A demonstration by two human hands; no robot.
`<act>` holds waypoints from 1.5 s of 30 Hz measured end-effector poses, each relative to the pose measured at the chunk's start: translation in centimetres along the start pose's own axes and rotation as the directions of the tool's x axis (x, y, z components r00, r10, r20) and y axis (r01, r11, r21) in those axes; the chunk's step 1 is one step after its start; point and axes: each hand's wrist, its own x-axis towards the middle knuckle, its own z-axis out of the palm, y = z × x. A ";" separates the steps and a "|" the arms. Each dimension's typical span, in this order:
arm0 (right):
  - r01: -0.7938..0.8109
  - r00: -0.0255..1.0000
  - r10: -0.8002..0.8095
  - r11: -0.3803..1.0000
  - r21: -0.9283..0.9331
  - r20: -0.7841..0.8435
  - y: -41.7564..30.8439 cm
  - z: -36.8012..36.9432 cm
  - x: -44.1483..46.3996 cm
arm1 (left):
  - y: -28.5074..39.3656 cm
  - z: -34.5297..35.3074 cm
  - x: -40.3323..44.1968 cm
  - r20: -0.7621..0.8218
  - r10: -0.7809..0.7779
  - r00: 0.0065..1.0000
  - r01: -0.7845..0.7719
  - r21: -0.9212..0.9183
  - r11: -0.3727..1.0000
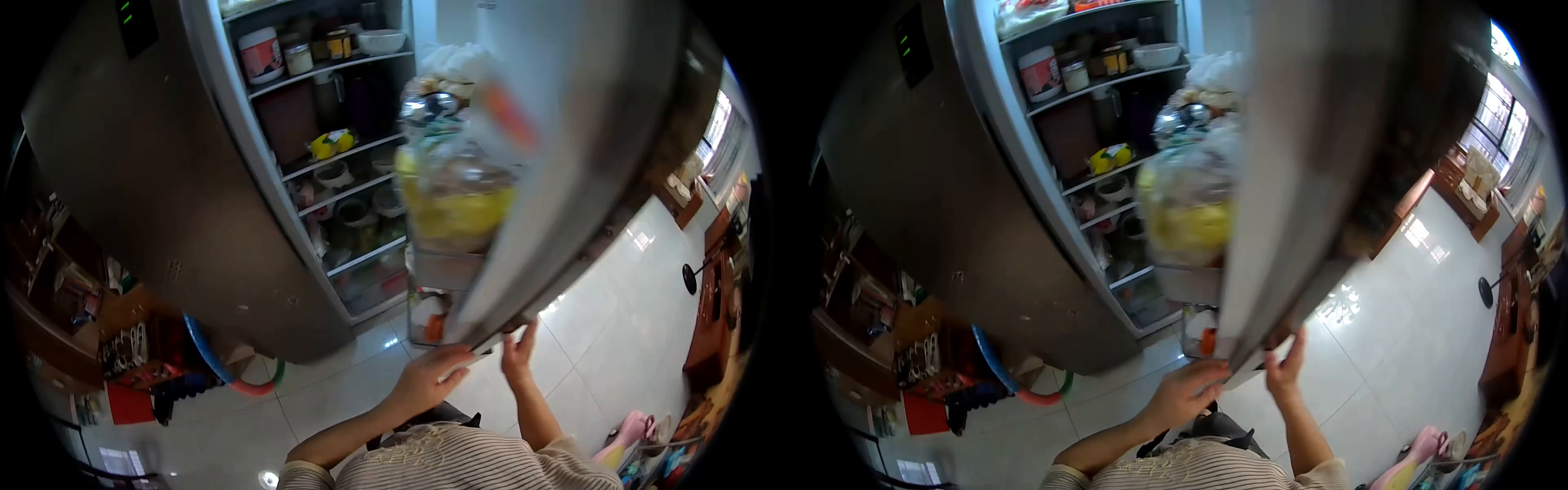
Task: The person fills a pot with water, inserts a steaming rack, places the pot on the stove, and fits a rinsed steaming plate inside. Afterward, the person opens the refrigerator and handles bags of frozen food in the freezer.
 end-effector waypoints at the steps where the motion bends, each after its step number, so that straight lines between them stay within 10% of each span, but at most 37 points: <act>1: -0.011 0.994 0.013 1.000 0.021 -0.111 0.0 -0.9 0.9 | -0.9 -0.1 -0.4 -0.023 -0.108 0.994 0.107 -0.070 0.992; 7: -0.289 0.862 0.394 0.898 0.331 -0.317 3.6 -6.3 4.6 | -6.8 -0.2 -2.0 -0.074 -0.406 0.911 0.396 -0.122 0.910; 13: -0.190 0.605 0.549 0.803 0.566 -0.577 12.3 -9.4 12.9 | -9.8 -2.2 -0.3 -0.156 -0.504 0.849 0.518 0.065 0.853; 15: -0.148 0.723 0.169 0.985 0.089 -0.670 20.0 -11.7 14.4 | -12.8 -6.2 1.4 -0.369 -0.236 0.899 0.376 0.376 0.847; 17: -0.069 0.775 -0.255 0.875 -0.479 -0.578 22.5 -12.6 17.0 | -14.7 -12.4 4.5 -0.470 -0.165 0.867 0.438 0.563 0.701; 18: -0.139 0.840 -0.223 0.792 -0.594 -0.494 22.9 -13.3 18.3 | -16.8 -15.2 5.9 -0.493 0.124 0.861 0.395 0.803 0.447; 22: -0.104 0.902 -0.211 0.740 -0.665 -0.376 28.7 -15.9 21.4 | -16.2 -23.7 10.8 -0.381 -0.203 0.902 0.365 0.924 -0.112; 26: 0.041 0.980 -0.192 0.405 -0.913 -0.041 28.2 -16.7 24.2 | -17.3 -23.7 11.8 -0.392 -0.323 0.861 0.291 0.902 -0.319; 30: -0.156 0.980 0.042 0.778 -0.609 -0.196 32.7 -17.8 24.6 | -18.3 -22.7 11.9 -0.464 -0.320 0.826 0.357 0.870 -0.341; 33: -0.220 0.897 0.259 0.964 0.147 -0.357 33.2 -17.2 24.5 | -17.3 -21.9 10.8 -0.493 -0.330 0.805 0.387 0.858 -0.338; 39: -0.383 0.674 0.556 0.826 0.414 -0.485 32.7 -14.6 19.3 | -11.1 -18.3 1.7 -0.450 -0.081 0.889 0.451 0.893 -0.017; 40: -0.585 0.383 0.828 0.561 0.586 -0.410 30.4 -13.0 16.9 | -10.3 -17.8 -0.1 -0.464 -0.080 0.882 0.467 0.883 0.035; 43: -0.734 0.561 0.767 0.635 0.241 -0.310 43.9 -10.9 -0.6 | -7.0 -16.5 -5.3 -0.504 -0.062 0.861 0.508 0.858 0.077; 45: -1.000 0.009 0.997 0.008 0.012 0.081 34.3 -6.9 -5.0 | -5.2 -15.7 -8.6 -0.559 -0.052 0.827 0.562 0.824 0.076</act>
